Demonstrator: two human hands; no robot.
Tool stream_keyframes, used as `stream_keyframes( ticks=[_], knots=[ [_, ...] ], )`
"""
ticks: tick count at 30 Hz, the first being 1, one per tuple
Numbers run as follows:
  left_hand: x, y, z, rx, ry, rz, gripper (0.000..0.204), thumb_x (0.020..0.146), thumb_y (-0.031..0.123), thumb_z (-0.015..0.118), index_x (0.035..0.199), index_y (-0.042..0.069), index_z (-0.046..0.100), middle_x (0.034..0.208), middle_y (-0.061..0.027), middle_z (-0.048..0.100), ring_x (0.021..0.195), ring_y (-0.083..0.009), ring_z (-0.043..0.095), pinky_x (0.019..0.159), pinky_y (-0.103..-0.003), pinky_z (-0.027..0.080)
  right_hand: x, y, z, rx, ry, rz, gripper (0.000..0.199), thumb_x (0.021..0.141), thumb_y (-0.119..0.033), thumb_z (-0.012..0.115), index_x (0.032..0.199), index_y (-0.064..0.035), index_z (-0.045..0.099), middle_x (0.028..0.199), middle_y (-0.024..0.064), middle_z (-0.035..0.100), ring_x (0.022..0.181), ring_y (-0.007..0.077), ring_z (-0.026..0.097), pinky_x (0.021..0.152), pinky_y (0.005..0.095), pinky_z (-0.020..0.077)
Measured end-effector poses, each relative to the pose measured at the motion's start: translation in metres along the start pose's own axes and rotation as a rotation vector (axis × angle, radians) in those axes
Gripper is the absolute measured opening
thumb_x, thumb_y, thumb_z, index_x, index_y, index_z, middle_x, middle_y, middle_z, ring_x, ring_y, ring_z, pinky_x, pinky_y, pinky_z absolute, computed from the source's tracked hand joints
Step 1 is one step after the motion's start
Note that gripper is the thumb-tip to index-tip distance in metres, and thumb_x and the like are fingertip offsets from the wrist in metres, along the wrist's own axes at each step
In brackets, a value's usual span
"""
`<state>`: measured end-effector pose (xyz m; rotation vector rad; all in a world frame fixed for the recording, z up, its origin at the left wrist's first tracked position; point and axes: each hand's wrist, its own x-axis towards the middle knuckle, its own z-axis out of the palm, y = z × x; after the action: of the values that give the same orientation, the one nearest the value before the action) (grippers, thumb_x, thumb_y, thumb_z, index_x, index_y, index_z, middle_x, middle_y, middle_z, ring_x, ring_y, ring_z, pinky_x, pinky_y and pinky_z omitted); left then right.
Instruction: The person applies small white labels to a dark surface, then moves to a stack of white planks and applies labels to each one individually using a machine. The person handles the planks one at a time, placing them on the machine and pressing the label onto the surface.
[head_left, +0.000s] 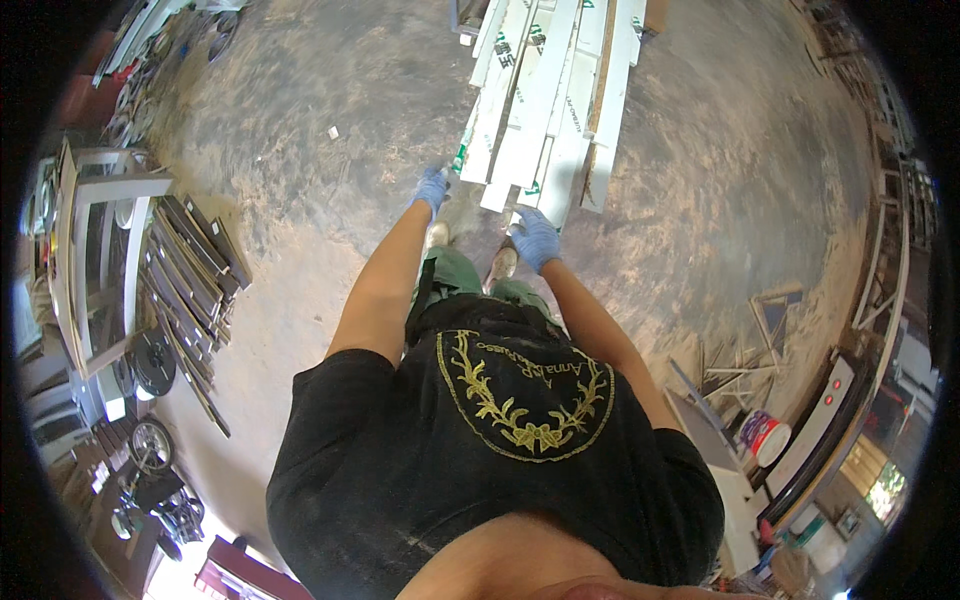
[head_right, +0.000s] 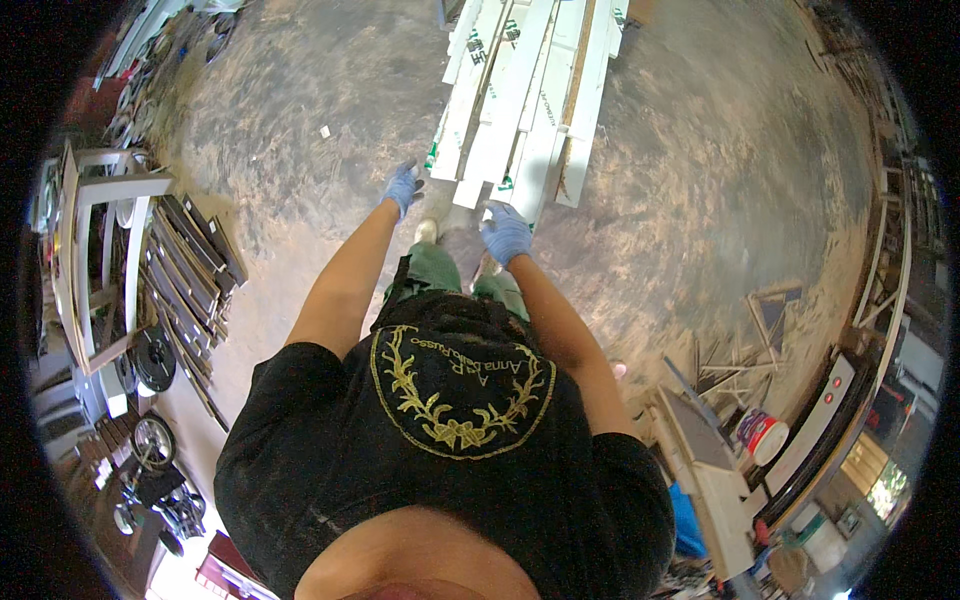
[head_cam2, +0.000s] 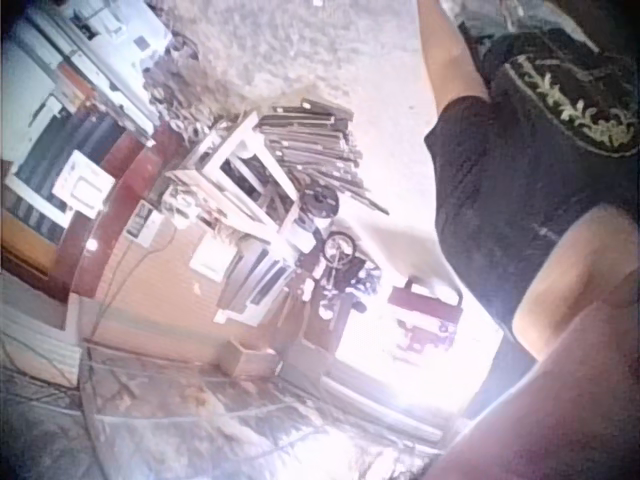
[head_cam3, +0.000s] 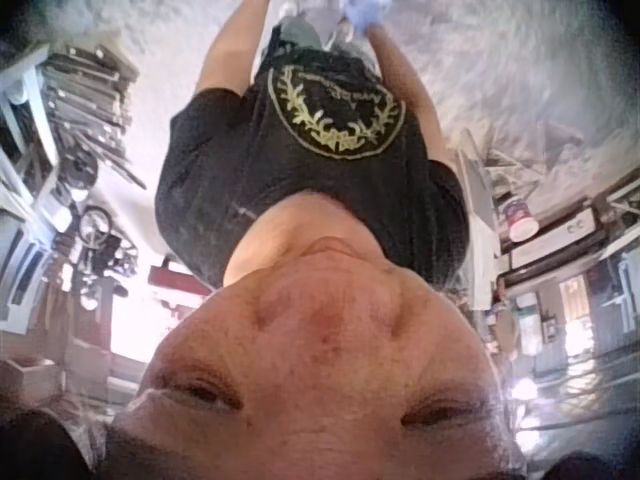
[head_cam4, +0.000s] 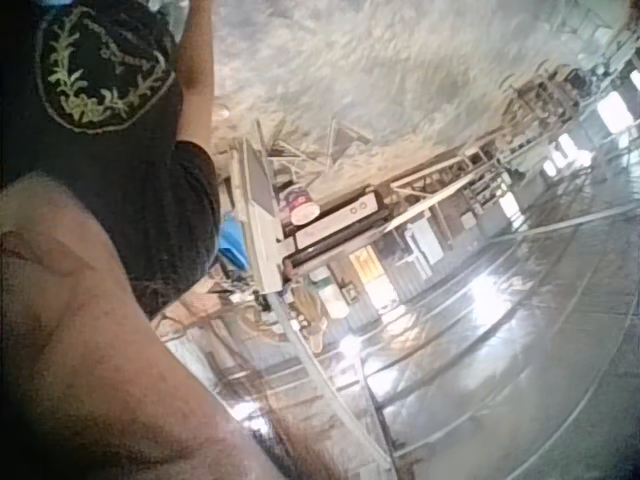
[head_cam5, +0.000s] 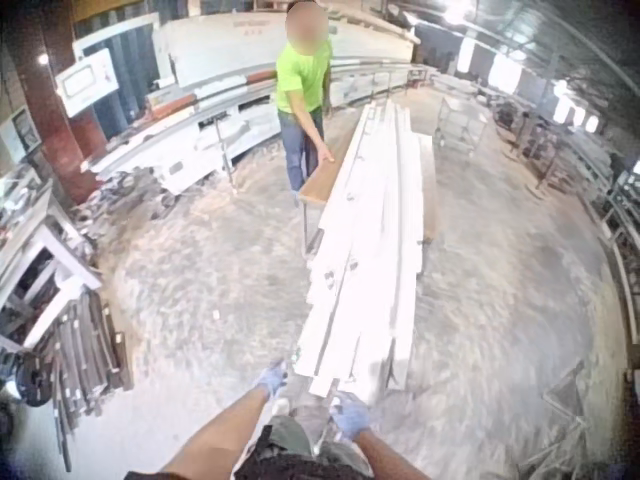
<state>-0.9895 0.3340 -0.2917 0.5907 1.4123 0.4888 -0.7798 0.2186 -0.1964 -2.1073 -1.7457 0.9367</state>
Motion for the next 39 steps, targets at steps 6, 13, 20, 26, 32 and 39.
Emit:
stream_keyframes(
  ticks=[6, 13, 20, 26, 32, 39],
  knots=[
    [-0.038, 0.039, 0.038, 0.364, -0.205, 0.003, 0.080, 0.070, 0.046, 0.067, 0.129, 0.005, 0.032, 0.122, -0.0131, 0.045, 0.100, -0.0234, 0.051, 0.074, -0.037, 0.046, -0.023, 0.012, 0.015, 0.370, -0.024, 0.231, 0.039, 0.075, -0.013, 0.055, 0.113, -0.0055, 0.051, 0.103, 0.0145, 0.058, 0.088, 0.0249, 0.058, 0.079, 0.0325, 0.0455],
    [-0.055, 0.028, 0.038, 0.585, -0.325, 0.165, 0.077, 0.066, 0.024, 0.074, 0.124, -0.007, 0.033, 0.107, -0.0208, 0.055, 0.093, -0.0248, 0.055, 0.075, -0.032, 0.046, -0.035, -0.006, 0.070, 1.130, 0.226, 0.802, 0.040, 0.086, -0.026, 0.047, 0.123, -0.0096, 0.042, 0.106, 0.0083, 0.056, 0.081, 0.0241, 0.057, 0.067, 0.0372, 0.0487],
    [-0.067, 0.019, 0.025, 0.739, -0.516, 0.210, 0.058, 0.071, 0.021, 0.069, 0.115, -0.005, 0.042, 0.089, -0.0155, 0.060, 0.073, -0.0218, 0.057, 0.065, -0.031, 0.046, -0.028, -0.018, 0.089, 1.865, 0.526, 0.945, 0.030, 0.088, -0.041, 0.042, 0.102, -0.0165, 0.049, 0.092, 0.0024, 0.056, 0.084, 0.0205, 0.052, 0.064, 0.0376, 0.0426],
    [-0.066, 0.008, 0.016, 0.971, -0.440, 0.301, 0.053, 0.069, 0.027, 0.068, 0.106, -0.005, 0.047, 0.093, -0.0212, 0.060, 0.085, -0.0312, 0.059, 0.074, -0.035, 0.046, -0.017, -0.019, 0.105, 1.830, 0.641, 1.021, 0.027, 0.083, -0.038, 0.053, 0.067, -0.0163, 0.049, 0.059, 0.0007, 0.050, 0.055, 0.0160, 0.047, 0.048, 0.0332, 0.0365],
    [-0.069, 0.001, 0.020, 0.983, -0.507, 0.244, 0.054, 0.069, 0.032, 0.069, 0.104, -0.004, 0.048, 0.095, -0.0190, 0.060, 0.083, -0.0301, 0.057, 0.073, -0.037, 0.045, -0.026, -0.006, 0.113, 1.901, 0.798, 0.819, 0.033, 0.084, -0.034, 0.052, 0.059, -0.0167, 0.040, 0.046, -0.0020, 0.035, 0.035, 0.0137, 0.034, 0.033, 0.0281, 0.0243],
    [0.016, -0.118, 0.024, 1.007, -0.488, 0.423, 0.054, 0.069, 0.032, 0.069, 0.107, -0.001, 0.047, 0.097, -0.0191, 0.058, 0.084, -0.0284, 0.056, 0.075, -0.036, 0.046, -0.054, 0.025, 0.130, 1.730, 0.729, 0.867, 0.030, 0.087, -0.029, 0.042, 0.059, -0.0178, 0.040, 0.044, -0.0016, 0.032, 0.034, 0.0136, 0.031, 0.030, 0.0285, 0.0245]
  ],
)
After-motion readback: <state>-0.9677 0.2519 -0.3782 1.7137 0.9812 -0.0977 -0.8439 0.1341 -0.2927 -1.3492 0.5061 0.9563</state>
